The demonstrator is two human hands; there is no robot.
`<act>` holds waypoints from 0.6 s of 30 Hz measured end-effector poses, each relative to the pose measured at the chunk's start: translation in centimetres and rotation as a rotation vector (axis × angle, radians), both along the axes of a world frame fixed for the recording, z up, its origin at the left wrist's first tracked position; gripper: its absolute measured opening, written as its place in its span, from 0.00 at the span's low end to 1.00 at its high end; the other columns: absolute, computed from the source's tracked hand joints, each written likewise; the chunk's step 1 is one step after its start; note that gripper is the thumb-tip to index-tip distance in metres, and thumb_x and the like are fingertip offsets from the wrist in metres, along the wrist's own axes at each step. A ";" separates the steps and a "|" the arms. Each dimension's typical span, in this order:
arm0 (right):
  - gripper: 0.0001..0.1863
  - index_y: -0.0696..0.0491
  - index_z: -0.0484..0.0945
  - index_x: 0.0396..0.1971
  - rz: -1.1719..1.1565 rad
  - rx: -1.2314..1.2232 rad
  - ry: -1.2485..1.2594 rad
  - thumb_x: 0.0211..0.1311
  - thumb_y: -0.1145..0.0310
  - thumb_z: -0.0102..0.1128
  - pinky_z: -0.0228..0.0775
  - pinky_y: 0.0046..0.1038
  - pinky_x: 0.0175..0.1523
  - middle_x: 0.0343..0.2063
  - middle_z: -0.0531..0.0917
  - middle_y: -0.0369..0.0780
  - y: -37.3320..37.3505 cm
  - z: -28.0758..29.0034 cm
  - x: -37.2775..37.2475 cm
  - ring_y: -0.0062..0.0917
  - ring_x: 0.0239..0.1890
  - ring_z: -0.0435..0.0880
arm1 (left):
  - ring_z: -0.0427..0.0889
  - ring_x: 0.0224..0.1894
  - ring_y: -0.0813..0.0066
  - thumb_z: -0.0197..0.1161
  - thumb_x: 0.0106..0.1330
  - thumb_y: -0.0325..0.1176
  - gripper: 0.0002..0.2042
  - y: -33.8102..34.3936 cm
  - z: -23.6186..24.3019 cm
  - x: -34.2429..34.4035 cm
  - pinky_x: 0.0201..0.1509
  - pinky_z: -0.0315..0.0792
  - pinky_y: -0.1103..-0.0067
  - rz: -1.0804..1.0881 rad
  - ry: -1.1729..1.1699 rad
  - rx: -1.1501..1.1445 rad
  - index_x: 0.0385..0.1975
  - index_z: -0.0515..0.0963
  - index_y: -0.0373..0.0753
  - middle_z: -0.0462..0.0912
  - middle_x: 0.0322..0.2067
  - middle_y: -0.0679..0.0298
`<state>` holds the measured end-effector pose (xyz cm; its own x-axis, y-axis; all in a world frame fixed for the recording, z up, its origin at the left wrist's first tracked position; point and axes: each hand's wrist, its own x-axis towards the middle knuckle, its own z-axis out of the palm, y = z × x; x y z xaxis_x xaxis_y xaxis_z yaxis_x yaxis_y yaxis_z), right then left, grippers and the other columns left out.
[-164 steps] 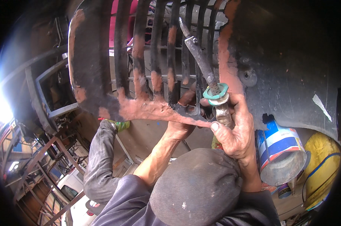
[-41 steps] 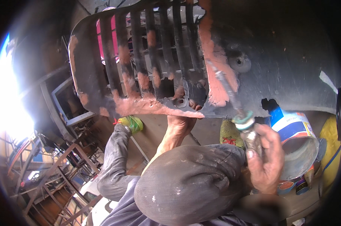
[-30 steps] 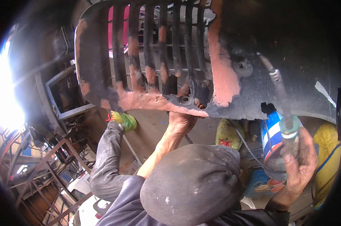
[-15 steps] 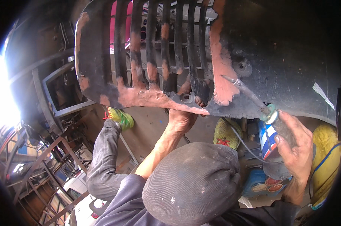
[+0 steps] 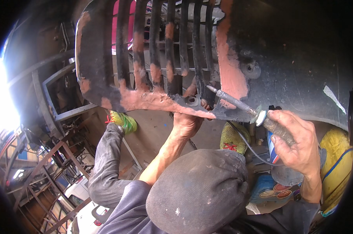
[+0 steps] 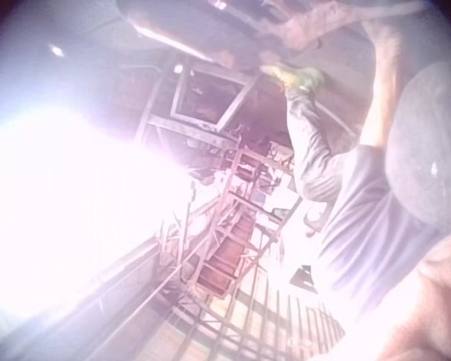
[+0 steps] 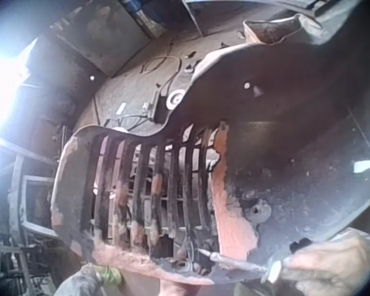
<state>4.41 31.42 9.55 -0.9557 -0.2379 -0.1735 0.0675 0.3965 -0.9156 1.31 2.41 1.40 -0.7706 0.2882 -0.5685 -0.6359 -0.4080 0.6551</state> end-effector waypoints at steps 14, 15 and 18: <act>0.22 0.60 0.81 0.45 0.044 -0.041 -0.024 0.44 0.79 0.62 0.79 0.32 0.41 0.37 0.85 0.51 -0.4 -0.7 -0.1 0.40 0.36 0.88 | 0.80 0.49 0.73 0.68 0.50 0.13 0.42 -1.0 -1.0 0.1 0.47 0.84 0.79 -0.002 -0.035 -0.024 0.68 0.58 0.39 0.76 0.50 0.59; 0.22 0.60 0.81 0.46 0.048 -0.042 -0.035 0.44 0.79 0.62 0.79 0.32 0.41 0.37 0.85 0.51 -0.4 -0.7 -0.2 0.40 0.36 0.88 | 0.80 0.49 0.73 0.68 0.50 0.14 0.42 -1.0 -1.0 0.1 0.48 0.84 0.79 -0.001 -0.048 -0.027 0.69 0.58 0.39 0.75 0.52 0.58; 0.24 0.62 0.80 0.45 0.048 -0.055 -0.063 0.42 0.77 0.60 0.78 0.31 0.43 0.36 0.85 0.52 -0.4 -0.8 0.0 0.41 0.36 0.87 | 0.79 0.48 0.76 0.69 0.52 0.16 0.41 -0.5 -0.4 -0.2 0.47 0.82 0.82 0.011 -0.061 -0.049 0.68 0.59 0.38 0.75 0.53 0.59</act>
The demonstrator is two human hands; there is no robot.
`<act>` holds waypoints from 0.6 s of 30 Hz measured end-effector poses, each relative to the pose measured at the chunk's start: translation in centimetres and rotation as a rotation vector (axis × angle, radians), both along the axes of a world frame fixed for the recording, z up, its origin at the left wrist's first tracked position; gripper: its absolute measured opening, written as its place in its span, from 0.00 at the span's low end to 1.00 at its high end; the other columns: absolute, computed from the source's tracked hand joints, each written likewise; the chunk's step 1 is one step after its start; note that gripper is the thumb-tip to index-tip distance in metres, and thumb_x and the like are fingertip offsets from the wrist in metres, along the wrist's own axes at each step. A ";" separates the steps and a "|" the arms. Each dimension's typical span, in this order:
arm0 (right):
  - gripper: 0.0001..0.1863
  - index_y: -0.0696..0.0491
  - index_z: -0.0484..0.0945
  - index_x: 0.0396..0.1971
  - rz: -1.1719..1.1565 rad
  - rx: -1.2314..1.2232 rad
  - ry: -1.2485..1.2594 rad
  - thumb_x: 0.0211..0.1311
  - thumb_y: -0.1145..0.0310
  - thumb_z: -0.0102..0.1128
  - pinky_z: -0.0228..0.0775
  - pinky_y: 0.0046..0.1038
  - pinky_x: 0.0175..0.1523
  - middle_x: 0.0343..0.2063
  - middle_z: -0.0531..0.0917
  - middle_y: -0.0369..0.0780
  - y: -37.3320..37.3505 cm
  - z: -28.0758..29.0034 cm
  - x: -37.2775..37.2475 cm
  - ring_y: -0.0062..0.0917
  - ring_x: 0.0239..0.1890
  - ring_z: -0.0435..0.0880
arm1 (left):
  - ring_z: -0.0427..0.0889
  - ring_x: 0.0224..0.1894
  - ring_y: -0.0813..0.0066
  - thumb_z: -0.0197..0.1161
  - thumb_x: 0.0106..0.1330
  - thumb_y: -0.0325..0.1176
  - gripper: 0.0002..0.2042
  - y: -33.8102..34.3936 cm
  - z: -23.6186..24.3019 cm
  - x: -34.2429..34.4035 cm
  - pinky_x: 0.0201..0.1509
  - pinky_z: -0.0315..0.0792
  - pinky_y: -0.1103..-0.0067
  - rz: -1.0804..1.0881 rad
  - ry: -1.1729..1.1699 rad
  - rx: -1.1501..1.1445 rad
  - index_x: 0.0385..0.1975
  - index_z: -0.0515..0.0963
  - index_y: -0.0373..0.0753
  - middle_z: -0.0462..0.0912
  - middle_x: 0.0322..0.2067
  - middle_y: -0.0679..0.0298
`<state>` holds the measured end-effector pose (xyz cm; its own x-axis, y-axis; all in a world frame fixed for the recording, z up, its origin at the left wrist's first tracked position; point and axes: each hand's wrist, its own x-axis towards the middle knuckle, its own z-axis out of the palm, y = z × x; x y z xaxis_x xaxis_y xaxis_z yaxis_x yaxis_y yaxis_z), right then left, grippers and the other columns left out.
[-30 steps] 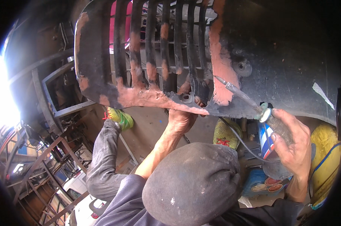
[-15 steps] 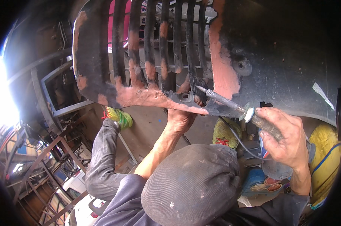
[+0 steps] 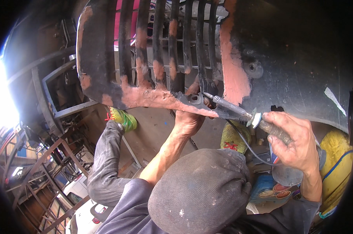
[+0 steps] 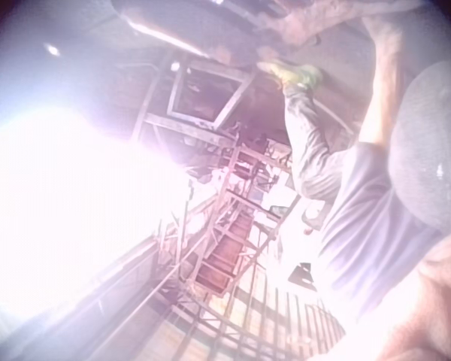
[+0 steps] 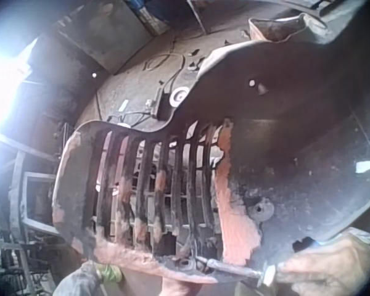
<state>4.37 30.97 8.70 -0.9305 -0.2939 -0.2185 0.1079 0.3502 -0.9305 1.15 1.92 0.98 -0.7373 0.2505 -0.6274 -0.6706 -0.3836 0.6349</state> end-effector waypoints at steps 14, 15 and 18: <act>0.18 0.61 0.74 0.46 -0.170 -0.058 -0.246 0.55 0.72 0.56 0.74 0.29 0.43 0.33 0.82 0.47 1.0 -0.8 -0.1 0.27 0.36 0.84 | 0.77 0.55 0.74 0.73 0.50 0.21 0.40 1.0 0.5 -0.3 0.53 0.78 0.80 -0.023 0.021 -0.111 0.66 0.63 0.39 0.76 0.56 0.61; 0.18 0.61 0.74 0.46 -0.143 -0.040 -0.277 0.55 0.73 0.57 0.74 0.29 0.43 0.33 0.82 0.47 1.0 -0.5 -0.2 0.27 0.36 0.84 | 0.78 0.54 0.75 0.73 0.49 0.20 0.40 1.0 0.5 -0.3 0.52 0.78 0.80 -0.009 0.009 -0.110 0.66 0.63 0.39 0.77 0.55 0.62; 0.20 0.61 0.74 0.47 -0.081 0.000 -0.384 0.53 0.73 0.61 0.73 0.29 0.46 0.34 0.82 0.46 0.8 0.7 -1.1 0.28 0.38 0.84 | 0.78 0.52 0.76 0.73 0.46 0.18 0.40 0.2 0.0 -0.2 0.50 0.79 0.80 -0.069 0.040 -0.124 0.64 0.65 0.39 0.78 0.50 0.66</act>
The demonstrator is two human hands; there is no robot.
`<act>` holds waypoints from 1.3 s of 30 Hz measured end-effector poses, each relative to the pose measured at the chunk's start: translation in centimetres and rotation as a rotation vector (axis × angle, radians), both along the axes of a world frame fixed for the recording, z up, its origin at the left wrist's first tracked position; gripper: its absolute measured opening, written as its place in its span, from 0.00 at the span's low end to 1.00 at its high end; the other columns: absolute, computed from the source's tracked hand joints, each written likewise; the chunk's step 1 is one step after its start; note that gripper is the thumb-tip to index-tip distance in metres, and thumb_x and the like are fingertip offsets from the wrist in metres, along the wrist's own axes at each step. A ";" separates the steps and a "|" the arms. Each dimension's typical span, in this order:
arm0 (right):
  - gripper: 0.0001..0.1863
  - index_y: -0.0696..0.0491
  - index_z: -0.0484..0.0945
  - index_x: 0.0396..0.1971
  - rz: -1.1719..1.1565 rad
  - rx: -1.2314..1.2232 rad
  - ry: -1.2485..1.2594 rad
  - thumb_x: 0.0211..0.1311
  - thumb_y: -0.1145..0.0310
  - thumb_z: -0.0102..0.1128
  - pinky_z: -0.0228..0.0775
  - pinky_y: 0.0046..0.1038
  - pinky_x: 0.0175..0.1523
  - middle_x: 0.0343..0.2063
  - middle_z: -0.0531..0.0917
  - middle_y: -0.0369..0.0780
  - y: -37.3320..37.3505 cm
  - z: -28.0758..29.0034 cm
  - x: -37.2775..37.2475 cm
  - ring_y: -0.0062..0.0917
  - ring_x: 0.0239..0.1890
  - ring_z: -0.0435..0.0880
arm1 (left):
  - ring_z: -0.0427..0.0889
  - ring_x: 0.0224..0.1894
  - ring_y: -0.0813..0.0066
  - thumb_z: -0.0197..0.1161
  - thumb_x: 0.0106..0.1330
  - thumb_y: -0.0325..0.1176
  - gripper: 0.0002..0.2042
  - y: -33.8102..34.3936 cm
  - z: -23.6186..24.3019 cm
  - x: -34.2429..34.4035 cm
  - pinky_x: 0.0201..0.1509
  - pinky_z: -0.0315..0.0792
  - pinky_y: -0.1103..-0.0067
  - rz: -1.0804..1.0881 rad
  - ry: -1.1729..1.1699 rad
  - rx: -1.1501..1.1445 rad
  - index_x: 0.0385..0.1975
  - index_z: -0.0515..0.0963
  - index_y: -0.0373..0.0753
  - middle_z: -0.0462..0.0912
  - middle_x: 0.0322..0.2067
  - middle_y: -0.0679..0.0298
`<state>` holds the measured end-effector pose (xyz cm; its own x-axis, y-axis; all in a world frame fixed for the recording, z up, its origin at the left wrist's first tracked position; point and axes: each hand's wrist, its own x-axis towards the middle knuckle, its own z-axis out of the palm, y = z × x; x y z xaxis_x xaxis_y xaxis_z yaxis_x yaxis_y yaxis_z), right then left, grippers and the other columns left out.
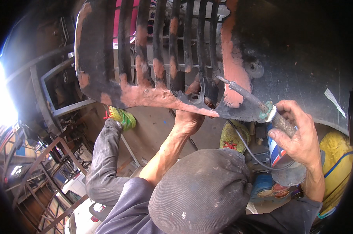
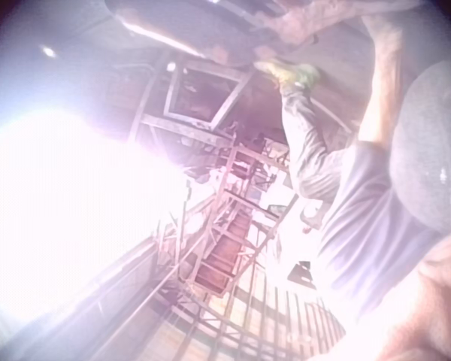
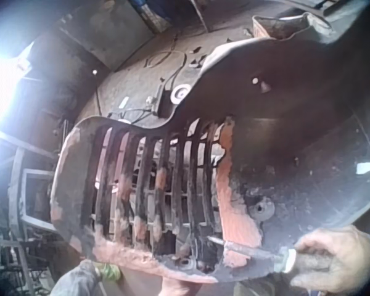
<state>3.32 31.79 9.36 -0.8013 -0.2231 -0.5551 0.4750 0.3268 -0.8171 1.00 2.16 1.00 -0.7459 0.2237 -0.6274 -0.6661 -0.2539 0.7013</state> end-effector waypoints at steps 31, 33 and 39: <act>0.18 0.63 0.80 0.44 0.106 0.040 0.149 0.55 0.69 0.63 0.76 0.32 0.44 0.38 0.85 0.50 -1.1 -1.3 -0.2 0.37 0.38 0.87 | 0.71 0.64 0.65 0.78 0.41 0.20 0.49 -0.6 -1.2 0.1 0.64 0.73 0.70 -0.041 0.029 0.005 0.69 0.60 0.42 0.72 0.61 0.56; 0.20 0.64 0.79 0.45 0.105 0.038 0.118 0.55 0.67 0.63 0.75 0.33 0.47 0.37 0.85 0.50 -1.1 -1.3 -0.2 0.37 0.39 0.86 | 0.71 0.64 0.65 0.78 0.42 0.21 0.49 -0.5 -1.3 0.2 0.66 0.72 0.68 -0.042 0.045 0.000 0.69 0.60 0.42 0.72 0.61 0.56; 0.16 0.62 0.81 0.44 0.104 0.039 0.238 0.55 0.73 0.65 0.78 0.30 0.39 0.38 0.86 0.49 -1.2 -1.6 -0.2 0.34 0.33 0.88 | 0.71 0.64 0.65 0.78 0.45 0.24 0.46 0.3 -0.3 -0.1 0.67 0.70 0.66 0.016 -0.022 0.003 0.68 0.61 0.42 0.72 0.61 0.56</act>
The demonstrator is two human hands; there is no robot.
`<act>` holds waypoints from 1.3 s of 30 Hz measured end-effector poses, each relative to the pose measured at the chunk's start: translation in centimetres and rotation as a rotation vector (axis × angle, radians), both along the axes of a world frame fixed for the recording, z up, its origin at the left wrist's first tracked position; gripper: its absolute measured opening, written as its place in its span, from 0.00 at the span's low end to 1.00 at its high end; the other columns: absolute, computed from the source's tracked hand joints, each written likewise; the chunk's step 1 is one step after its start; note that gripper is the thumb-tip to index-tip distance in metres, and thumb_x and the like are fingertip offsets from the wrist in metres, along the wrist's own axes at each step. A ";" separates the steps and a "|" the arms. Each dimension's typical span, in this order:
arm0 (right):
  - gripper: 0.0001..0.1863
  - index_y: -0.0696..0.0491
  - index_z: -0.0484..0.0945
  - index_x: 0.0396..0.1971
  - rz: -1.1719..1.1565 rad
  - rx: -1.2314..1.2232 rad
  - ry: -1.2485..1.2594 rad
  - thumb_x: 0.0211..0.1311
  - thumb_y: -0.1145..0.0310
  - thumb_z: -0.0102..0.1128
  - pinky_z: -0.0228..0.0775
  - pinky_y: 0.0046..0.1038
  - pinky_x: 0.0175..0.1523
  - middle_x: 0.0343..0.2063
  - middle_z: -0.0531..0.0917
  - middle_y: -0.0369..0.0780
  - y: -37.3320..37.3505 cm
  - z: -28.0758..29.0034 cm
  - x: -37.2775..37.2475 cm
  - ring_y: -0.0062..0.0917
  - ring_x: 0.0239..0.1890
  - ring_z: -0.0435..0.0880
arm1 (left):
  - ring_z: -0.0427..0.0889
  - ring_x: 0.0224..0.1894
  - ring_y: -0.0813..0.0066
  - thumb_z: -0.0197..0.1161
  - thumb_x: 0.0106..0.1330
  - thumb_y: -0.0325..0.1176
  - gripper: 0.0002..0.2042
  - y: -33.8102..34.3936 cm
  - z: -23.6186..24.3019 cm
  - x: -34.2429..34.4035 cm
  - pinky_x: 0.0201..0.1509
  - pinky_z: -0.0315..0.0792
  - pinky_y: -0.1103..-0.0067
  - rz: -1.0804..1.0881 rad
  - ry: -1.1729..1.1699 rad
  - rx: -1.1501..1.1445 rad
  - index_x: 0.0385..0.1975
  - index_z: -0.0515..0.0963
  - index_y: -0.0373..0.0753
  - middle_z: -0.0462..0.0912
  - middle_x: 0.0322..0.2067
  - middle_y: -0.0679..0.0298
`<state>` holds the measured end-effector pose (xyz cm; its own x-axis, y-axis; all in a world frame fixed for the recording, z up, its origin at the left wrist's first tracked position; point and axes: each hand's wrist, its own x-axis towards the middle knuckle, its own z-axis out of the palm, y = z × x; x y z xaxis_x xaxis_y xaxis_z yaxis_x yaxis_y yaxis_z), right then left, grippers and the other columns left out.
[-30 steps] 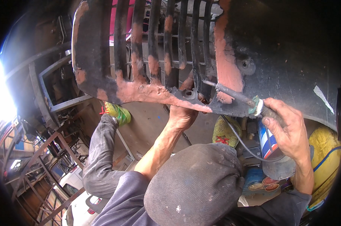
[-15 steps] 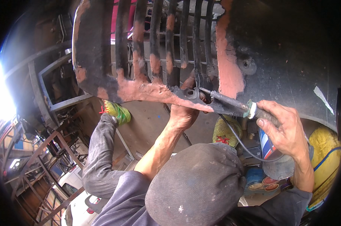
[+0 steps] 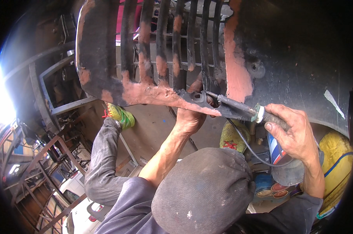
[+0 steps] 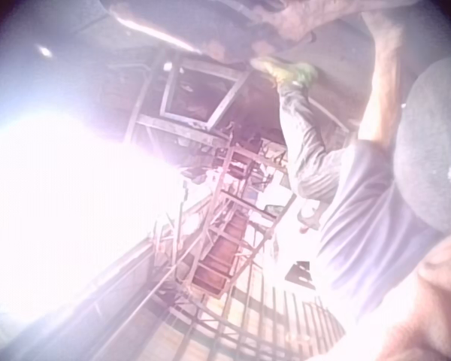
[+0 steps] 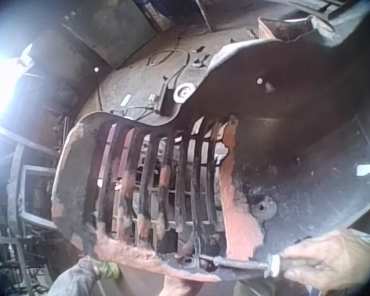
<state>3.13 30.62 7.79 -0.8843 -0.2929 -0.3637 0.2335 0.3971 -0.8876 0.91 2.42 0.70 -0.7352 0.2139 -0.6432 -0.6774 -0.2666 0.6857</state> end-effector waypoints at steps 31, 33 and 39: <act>0.15 0.63 0.80 0.44 -0.007 -0.036 -0.016 0.56 0.76 0.63 0.78 0.27 0.33 0.34 0.86 0.48 0.0 0.2 -0.1 0.28 0.27 0.88 | 0.76 0.59 0.72 0.70 0.51 0.18 0.42 -0.4 0.4 0.1 0.54 0.80 0.80 -0.034 -0.030 0.019 0.68 0.60 0.41 0.73 0.60 0.58; 0.15 0.63 0.80 0.44 -0.024 -0.044 -0.024 0.56 0.76 0.63 0.78 0.27 0.33 0.33 0.86 0.48 0.0 0.2 0.0 0.28 0.28 0.88 | 0.76 0.58 0.72 0.71 0.50 0.19 0.42 -0.5 0.2 0.1 0.55 0.80 0.79 0.020 -0.067 0.071 0.68 0.60 0.40 0.73 0.60 0.58; 0.15 0.62 0.79 0.44 -0.041 -0.037 -0.019 0.57 0.74 0.63 0.76 0.27 0.35 0.32 0.85 0.47 0.4 0.1 -0.1 0.28 0.29 0.87 | 0.77 0.57 0.71 0.74 0.47 0.20 0.44 -0.1 0.3 -0.1 0.57 0.80 0.76 0.005 -0.014 0.026 0.68 0.60 0.39 0.74 0.59 0.57</act>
<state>3.06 31.05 7.88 -0.8889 -0.2702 -0.3700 0.2656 0.3543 -0.8966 0.84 2.29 1.05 -0.7276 0.2270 -0.6474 -0.6851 -0.2878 0.6691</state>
